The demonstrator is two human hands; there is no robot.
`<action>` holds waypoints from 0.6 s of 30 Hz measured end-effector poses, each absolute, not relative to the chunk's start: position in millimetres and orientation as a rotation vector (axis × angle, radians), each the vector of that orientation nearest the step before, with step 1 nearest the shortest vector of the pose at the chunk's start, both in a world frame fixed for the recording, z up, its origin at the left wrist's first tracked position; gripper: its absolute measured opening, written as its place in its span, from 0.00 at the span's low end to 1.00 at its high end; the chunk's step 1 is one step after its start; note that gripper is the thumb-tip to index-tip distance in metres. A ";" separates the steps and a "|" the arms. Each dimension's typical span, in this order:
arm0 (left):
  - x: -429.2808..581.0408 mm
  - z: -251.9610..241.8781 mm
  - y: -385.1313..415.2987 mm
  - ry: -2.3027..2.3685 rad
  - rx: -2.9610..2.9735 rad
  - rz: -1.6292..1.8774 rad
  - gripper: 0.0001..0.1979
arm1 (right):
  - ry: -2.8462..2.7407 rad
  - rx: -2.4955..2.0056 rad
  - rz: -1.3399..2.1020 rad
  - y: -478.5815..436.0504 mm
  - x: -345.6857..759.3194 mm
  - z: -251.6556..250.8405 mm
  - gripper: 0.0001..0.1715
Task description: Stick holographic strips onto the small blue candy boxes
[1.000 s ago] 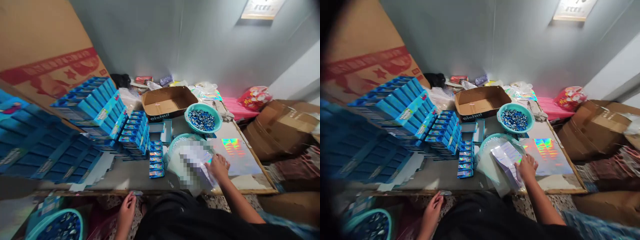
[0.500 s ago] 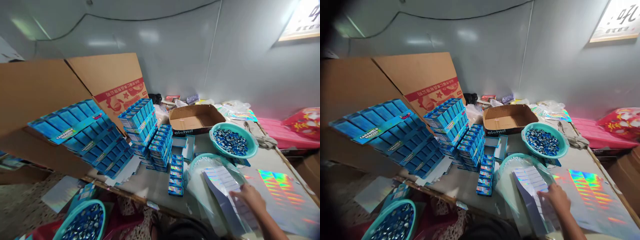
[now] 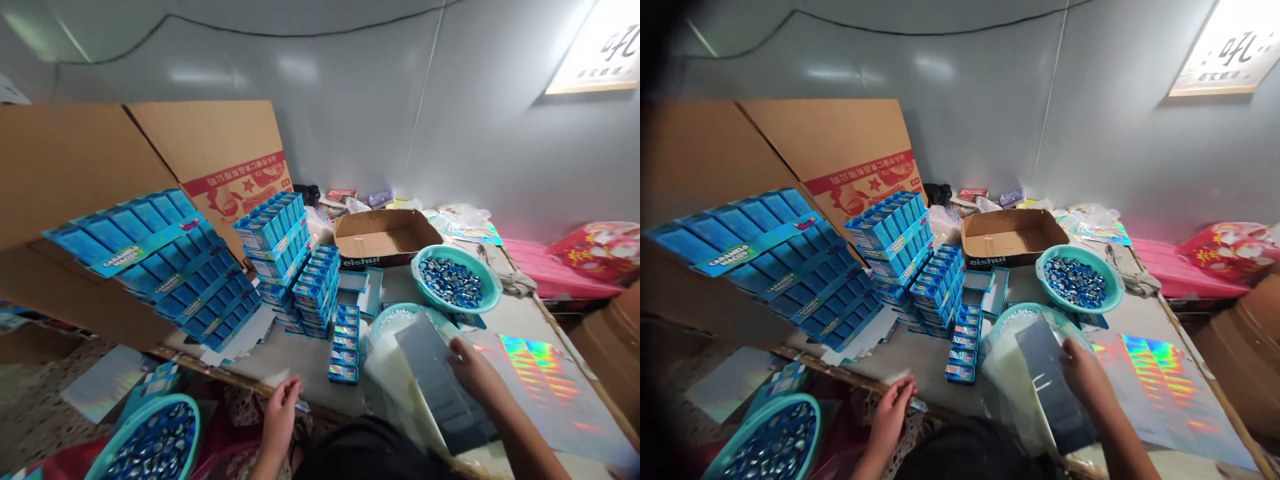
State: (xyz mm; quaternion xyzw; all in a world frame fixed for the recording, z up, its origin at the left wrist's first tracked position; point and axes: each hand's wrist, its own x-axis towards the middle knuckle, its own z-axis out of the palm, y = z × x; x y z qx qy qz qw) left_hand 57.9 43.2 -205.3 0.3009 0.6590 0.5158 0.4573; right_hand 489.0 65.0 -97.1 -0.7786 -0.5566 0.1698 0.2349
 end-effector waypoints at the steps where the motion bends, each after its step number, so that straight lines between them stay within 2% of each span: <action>1: 66.5 -189.8 47.4 1.555 0.817 1.256 0.35 | -1.505 -2.061 0.456 64.6 474.6 -80.5 0.06; 4: 96.7 -140.7 60.0 1.331 0.879 1.197 0.38 | -1.434 -1.700 0.561 65.8 431.0 -36.0 0.13; 7: 124.7 -103.1 66.8 1.106 0.939 1.185 0.50 | -1.373 -1.368 0.840 67.5 391.7 -5.7 0.19; 9: 137.2 -86.3 64.4 1.005 0.932 1.108 0.51 | -1.346 -1.237 1.006 67.6 370.3 6.1 0.21; 14: 145.8 -57.6 50.9 1.106 0.716 1.173 0.41 | -1.237 -1.134 1.122 64.8 341.0 13.3 0.23; 18: 140.4 -41.3 52.6 1.282 0.527 1.285 0.27 | -1.271 -1.120 1.172 62.5 336.1 6.4 0.22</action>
